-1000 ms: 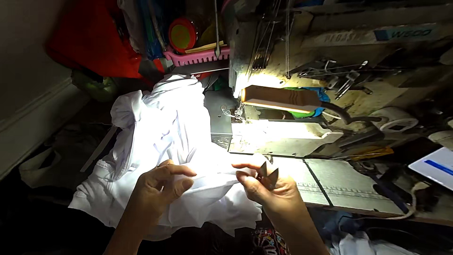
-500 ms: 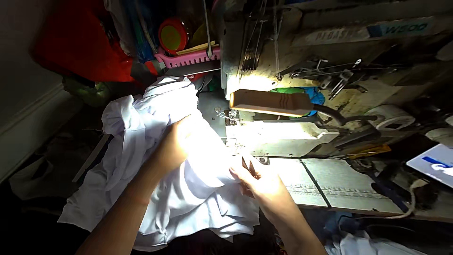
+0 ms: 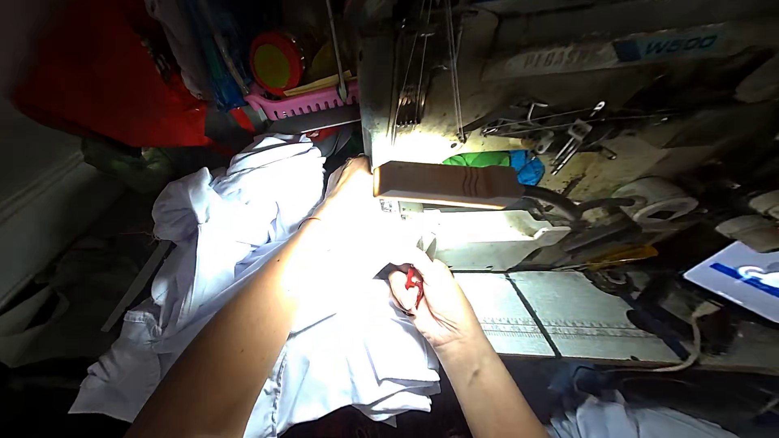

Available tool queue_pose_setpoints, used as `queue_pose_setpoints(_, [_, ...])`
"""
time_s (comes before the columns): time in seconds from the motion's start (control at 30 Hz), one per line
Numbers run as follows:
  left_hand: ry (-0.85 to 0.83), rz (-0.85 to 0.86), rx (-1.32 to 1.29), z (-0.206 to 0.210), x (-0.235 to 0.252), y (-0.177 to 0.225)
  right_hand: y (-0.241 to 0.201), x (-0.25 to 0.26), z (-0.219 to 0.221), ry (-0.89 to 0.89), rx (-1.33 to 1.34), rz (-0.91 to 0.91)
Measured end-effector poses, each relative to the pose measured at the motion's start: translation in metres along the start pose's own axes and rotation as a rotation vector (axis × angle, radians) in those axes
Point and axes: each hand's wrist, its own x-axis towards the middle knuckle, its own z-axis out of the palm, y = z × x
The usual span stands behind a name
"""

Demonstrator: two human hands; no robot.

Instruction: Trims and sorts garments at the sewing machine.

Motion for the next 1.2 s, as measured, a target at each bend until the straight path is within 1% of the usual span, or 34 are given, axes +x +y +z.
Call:
queue_pose_setpoints(0.07, [0.158, 0.139, 0.076, -0.003, -0.014, -0.001, -0.001, 0.0, -0.004, 0.02, -0.066, -0.015])
queue_pose_setpoints(0.1, [0.258, 0.226, 0.113, -0.012, -0.028, 0.003, -0.003, -0.002, -0.007, 0.03, -0.151, -0.045])
queue_pose_setpoints(0.13, [0.279, 0.268, 0.137, -0.035, -0.05, 0.015, -0.005, -0.005, -0.009, 0.044, -0.25, -0.105])
queue_pose_setpoints(0.17, [0.086, 0.177, 0.09, -0.077, -0.081, 0.04, -0.008, -0.008, -0.012, 0.065, -0.347, -0.202])
queue_pose_setpoints(0.23, [0.266, 0.227, -0.012, -0.093, -0.136, 0.04, -0.011, -0.013, -0.018, 0.121, -0.586, -0.475])
queue_pose_setpoints(0.27, [0.307, 0.194, 0.013, -0.094, -0.163, 0.034, -0.013, -0.013, -0.022, 0.148, -0.722, -0.61])
queue_pose_setpoints(0.33, [0.305, 0.007, 0.106, -0.086, -0.205, 0.012, -0.018, -0.013, -0.025, 0.13, -1.012, -0.819])
queue_pose_setpoints(0.37, [0.275, -0.071, 0.104, -0.077, -0.22, -0.002, -0.019, -0.013, -0.023, 0.102, -1.151, -0.865])
queue_pose_setpoints(0.4, [0.26, -0.111, 0.071, -0.068, -0.229, -0.014, -0.018, -0.013, -0.019, 0.081, -1.275, -0.886])
queue_pose_setpoints(0.43, [0.276, -0.113, 0.024, -0.061, -0.23, -0.023, -0.014, -0.013, -0.017, 0.057, -1.353, -0.9])
queue_pose_setpoints(0.47, [0.322, -0.093, -0.02, -0.06, -0.225, -0.027, -0.009, -0.013, -0.015, 0.014, -1.36, -0.888])
queue_pose_setpoints(0.5, [0.393, -0.063, -0.061, -0.064, -0.217, -0.028, -0.005, -0.014, -0.012, -0.051, -1.295, -0.845])
queue_pose_setpoints(0.53, [0.48, -0.034, -0.081, -0.067, -0.206, -0.03, -0.002, -0.016, -0.006, -0.133, -1.153, -0.762])
queue_pose_setpoints(0.57, [0.546, -0.02, -0.087, -0.068, -0.195, -0.032, 0.001, -0.02, 0.0, -0.189, -0.981, -0.633])
queue_pose_setpoints(0.63, [0.572, 0.021, -0.046, -0.058, -0.175, -0.039, 0.0, -0.026, 0.009, -0.258, -0.647, -0.304])
queue_pose_setpoints(0.67, [0.552, 0.049, -0.014, -0.053, -0.169, -0.043, -0.003, -0.027, 0.009, -0.267, -0.514, -0.16])
queue_pose_setpoints(0.7, [0.52, 0.072, 0.01, -0.051, -0.166, -0.044, -0.006, -0.025, 0.007, -0.255, -0.455, -0.089])
queue_pose_setpoints(0.73, [0.495, 0.083, 0.027, -0.055, -0.167, -0.039, -0.009, -0.023, 0.004, -0.226, -0.487, -0.092])
queue_pose_setpoints(0.77, [0.464, 0.088, 0.033, -0.062, -0.171, -0.029, -0.01, -0.021, 0.001, -0.186, -0.588, -0.16])
queue_pose_setpoints(0.83, [0.406, 0.082, -0.004, -0.075, -0.183, -0.001, -0.006, -0.021, -0.001, -0.156, -0.837, -0.431])
queue_pose_setpoints(0.87, [0.379, 0.099, -0.06, -0.076, -0.187, 0.01, -0.003, -0.025, 0.001, -0.191, -0.914, -0.57])
queue_pose_setpoints(0.9, [0.301, 0.093, -0.149, -0.075, -0.189, 0.02, 0.001, -0.029, 0.003, -0.268, -0.957, -0.691])
queue_pose_setpoints(0.93, [0.17, 0.041, -0.289, -0.07, -0.188, 0.025, 0.005, -0.033, 0.005, -0.361, -0.993, -0.783])
queue_pose_setpoints(0.97, [0.05, -0.035, -0.442, -0.062, -0.184, 0.026, 0.006, -0.038, 0.005, -0.436, -1.028, -0.823])
queue_pose_setpoints(1.0, [-0.039, -0.101, -0.58, -0.055, -0.18, 0.024, 0.007, -0.042, 0.002, -0.473, -1.056, -0.823])
queue_pose_setpoints(1.03, [-0.09, -0.135, -0.681, -0.048, -0.178, 0.019, 0.004, -0.044, -0.004, -0.483, -1.074, -0.793])
queue_pose_setpoints(1.07, [-0.119, -0.148, -0.758, -0.044, -0.177, 0.017, 0.0, -0.046, -0.013, -0.458, -1.073, -0.764])
queue_pose_setpoints(1.13, [-0.209, -0.143, -0.856, -0.043, -0.181, 0.017, -0.019, -0.049, -0.04, -0.315, -1.054, -0.735])
queue_pose_setpoints(1.2, [-0.28, -0.119, -0.91, -0.041, -0.188, 0.014, -0.052, -0.057, -0.076, -0.053, -1.059, -0.743])
